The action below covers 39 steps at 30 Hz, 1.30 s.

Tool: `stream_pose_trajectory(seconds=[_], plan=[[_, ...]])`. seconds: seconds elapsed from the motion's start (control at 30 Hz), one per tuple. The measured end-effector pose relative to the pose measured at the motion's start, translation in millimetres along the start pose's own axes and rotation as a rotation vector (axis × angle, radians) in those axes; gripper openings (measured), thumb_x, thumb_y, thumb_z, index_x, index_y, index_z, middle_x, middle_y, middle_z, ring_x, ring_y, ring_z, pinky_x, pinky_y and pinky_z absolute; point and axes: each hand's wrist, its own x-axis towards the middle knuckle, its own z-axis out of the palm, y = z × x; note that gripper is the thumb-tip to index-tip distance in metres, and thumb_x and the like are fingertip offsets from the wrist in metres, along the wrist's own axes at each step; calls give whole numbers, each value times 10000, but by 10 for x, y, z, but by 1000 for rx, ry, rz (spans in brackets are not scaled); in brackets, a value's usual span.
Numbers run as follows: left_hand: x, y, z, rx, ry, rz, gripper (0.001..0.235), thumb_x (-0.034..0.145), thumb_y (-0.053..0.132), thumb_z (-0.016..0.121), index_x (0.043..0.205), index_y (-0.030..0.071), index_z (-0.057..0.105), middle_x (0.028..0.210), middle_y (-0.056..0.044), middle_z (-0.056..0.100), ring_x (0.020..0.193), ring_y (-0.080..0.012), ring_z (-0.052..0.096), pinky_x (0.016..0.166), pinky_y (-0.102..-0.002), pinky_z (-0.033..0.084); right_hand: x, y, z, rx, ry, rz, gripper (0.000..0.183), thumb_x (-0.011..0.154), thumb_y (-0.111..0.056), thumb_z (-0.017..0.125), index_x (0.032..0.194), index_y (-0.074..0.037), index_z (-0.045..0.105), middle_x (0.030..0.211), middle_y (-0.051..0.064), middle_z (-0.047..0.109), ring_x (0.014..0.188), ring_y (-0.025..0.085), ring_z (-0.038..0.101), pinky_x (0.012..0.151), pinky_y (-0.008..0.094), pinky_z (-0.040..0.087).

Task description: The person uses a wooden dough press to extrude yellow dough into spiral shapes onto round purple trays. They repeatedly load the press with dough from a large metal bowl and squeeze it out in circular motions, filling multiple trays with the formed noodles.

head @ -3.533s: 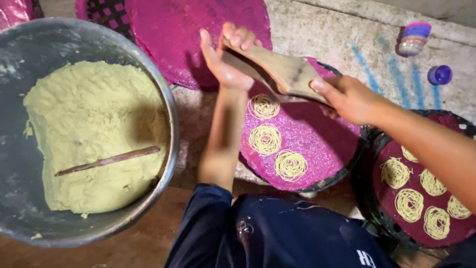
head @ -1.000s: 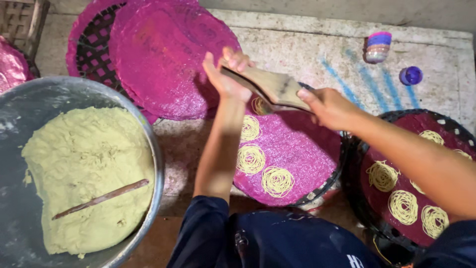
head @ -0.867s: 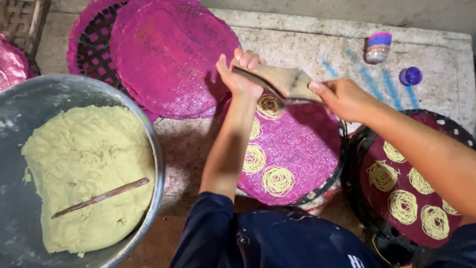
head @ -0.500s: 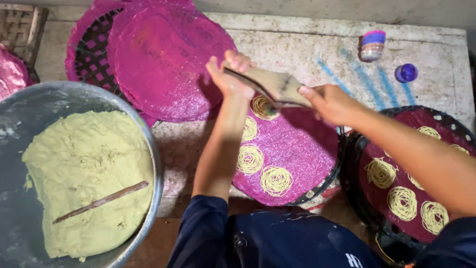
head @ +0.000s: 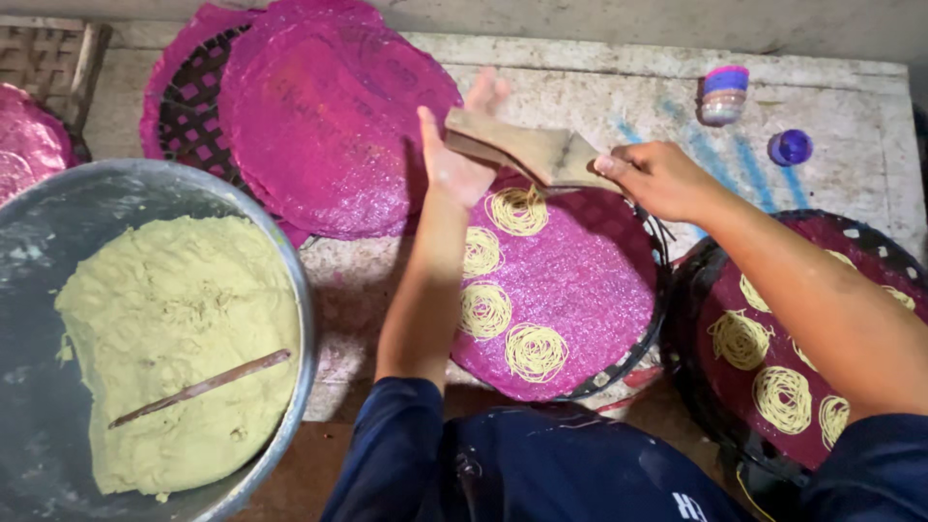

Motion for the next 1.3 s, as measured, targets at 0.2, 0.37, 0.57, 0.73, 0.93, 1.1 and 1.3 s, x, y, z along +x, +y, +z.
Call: stream_pose_trajectory(seconds=[0.2, 0.37, 0.57, 0.73, 0.93, 1.1, 1.3], plan=[[162, -210, -577, 572, 76, -249, 873, 1026, 709, 108, 1499, 46, 421, 1041, -127, 651, 578, -114, 408, 451, -264, 314, -24, 160, 25, 127, 13, 32, 534, 1057, -470, 517, 805, -25, 671, 595, 70, 604, 566, 165, 564, 584, 363, 473], [477, -587, -829, 721, 120, -305, 594, 978, 566, 172, 1375, 224, 451, 850, -29, 656, 458, -81, 339, 382, -240, 198, 109, 142, 111, 146, 32, -12, 540, 1055, -484, 519, 799, -30, 660, 597, 62, 599, 570, 167, 565, 582, 364, 470], [680, -668, -1354, 938, 167, -237, 655, 1051, 594, 227, 1372, 129, 560, 661, 37, 503, 489, -65, 365, 413, -238, 262, 231, 84, 278, 133, 109, -4, 510, 1028, -499, 554, 918, -25, 707, 623, 98, 626, 583, 185, 595, 592, 372, 477], [451, -538, -1428, 1291, -143, 167, 710, 1075, 555, 229, 1512, 34, 432, 840, 4, 538, 631, -101, 479, 482, -247, 389, 215, 184, 345, 185, 199, -9, 499, 1040, -491, 537, 918, -33, 692, 622, 81, 617, 585, 168, 592, 584, 362, 468], [-402, -295, -875, 2169, -13, 35, 711, 1055, 273, 519, 1685, 160, 210, 858, -148, 669, 758, -267, 628, 719, -418, 494, 41, 391, 452, 368, 245, -8, 534, 1092, -475, 475, 831, -31, 617, 639, 37, 589, 556, 134, 549, 544, 319, 439], [-728, -325, -770, 2300, 17, 550, 586, 862, 138, 686, 1437, 133, 573, 1281, -113, 607, 1051, -266, 593, 813, -412, 532, -286, 555, 643, 526, 273, -33, 562, 1125, -488, 412, 872, -29, 616, 677, 26, 593, 557, 109, 533, 535, 281, 426], [-544, -386, -939, 2583, 21, 588, 399, 795, 130, 735, 1193, 141, 750, 1337, -108, 575, 1132, -295, 512, 869, -418, 465, -661, 733, 935, 748, 380, -80, 643, 1099, -576, 374, 954, 2, 614, 713, 62, 604, 571, 134, 557, 540, 288, 457]])
